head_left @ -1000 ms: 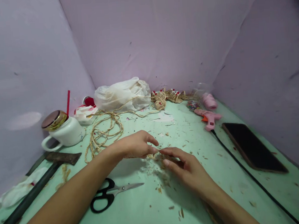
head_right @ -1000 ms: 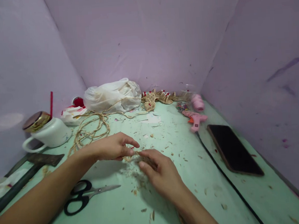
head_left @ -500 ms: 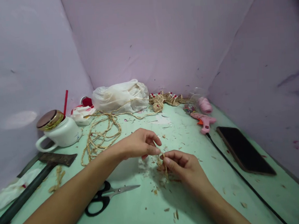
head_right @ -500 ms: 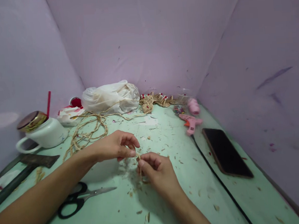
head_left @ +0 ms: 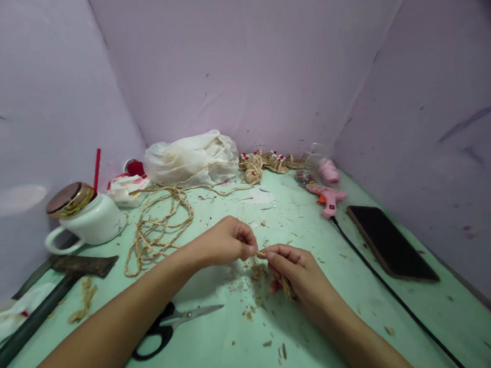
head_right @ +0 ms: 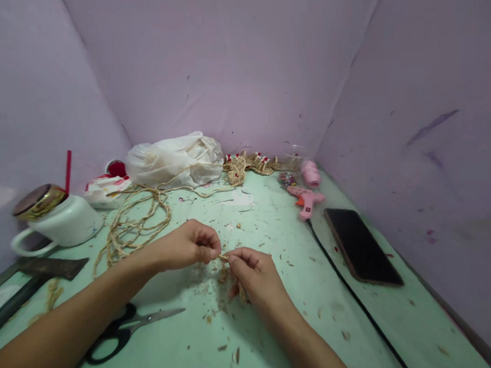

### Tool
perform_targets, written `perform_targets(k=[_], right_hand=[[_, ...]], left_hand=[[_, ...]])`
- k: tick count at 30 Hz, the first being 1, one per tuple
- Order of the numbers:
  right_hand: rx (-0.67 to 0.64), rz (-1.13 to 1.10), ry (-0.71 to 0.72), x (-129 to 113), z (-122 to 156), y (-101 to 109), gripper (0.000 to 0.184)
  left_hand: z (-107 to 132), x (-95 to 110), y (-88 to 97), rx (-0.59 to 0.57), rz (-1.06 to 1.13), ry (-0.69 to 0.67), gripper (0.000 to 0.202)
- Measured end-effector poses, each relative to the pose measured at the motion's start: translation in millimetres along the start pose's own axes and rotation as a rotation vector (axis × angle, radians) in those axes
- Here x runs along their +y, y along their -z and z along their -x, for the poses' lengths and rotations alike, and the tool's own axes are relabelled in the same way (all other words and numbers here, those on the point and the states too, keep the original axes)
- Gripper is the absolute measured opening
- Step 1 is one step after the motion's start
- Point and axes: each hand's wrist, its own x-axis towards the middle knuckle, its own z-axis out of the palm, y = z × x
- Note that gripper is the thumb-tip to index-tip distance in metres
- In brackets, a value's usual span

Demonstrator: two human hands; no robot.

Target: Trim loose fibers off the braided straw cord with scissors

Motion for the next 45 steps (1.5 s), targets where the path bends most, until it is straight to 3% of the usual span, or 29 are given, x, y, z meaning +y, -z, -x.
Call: perform_targets(k=[6, 14, 22, 28, 34, 40, 45], right_hand=[[-0.017, -0.006, -0.050, -6.5, 2.1, -2.0, 0.020], [-0.042, -0.089, -0.066, -9.7, 4.3, 0.3, 0.020], [-0.070, -0.131, -0.084, -6.9, 1.5, 3.8, 0.023], [-0.217, -0.200, -0.161, -6.4, 2.8, 10.3, 0.022], [-0.469, -0.071, -0.149, -5.4, 6.9, 13.2, 0.024], [-0.492, -0.120, -0.185, -2.2, 2.2, 17.7, 0.025], [-0.456, -0.120, -0.190, 1.2, -1.4, 18.4, 0.025]], left_hand=[[-1.2, -1.0, -3.5, -0.050, 0.041, -0.021, 0.008], [-0.4, 0.6, -5.9, -0.077, 0.157, 0.083, 0.008], [-0.8, -0.1, -3.4, -0.063, 0.141, 0.047, 0.009], [-0.3, 0.4, 4.4, -0.032, 0.131, -0.032, 0.008], [4.3, 1.5, 24.0, 0.169, -0.216, -0.105, 0.014], [6.8, -5.1, 56.0, 0.488, -0.470, -0.071, 0.015], [4.8, -11.9, 65.8, 0.542, -0.480, -0.073, 0.015]])
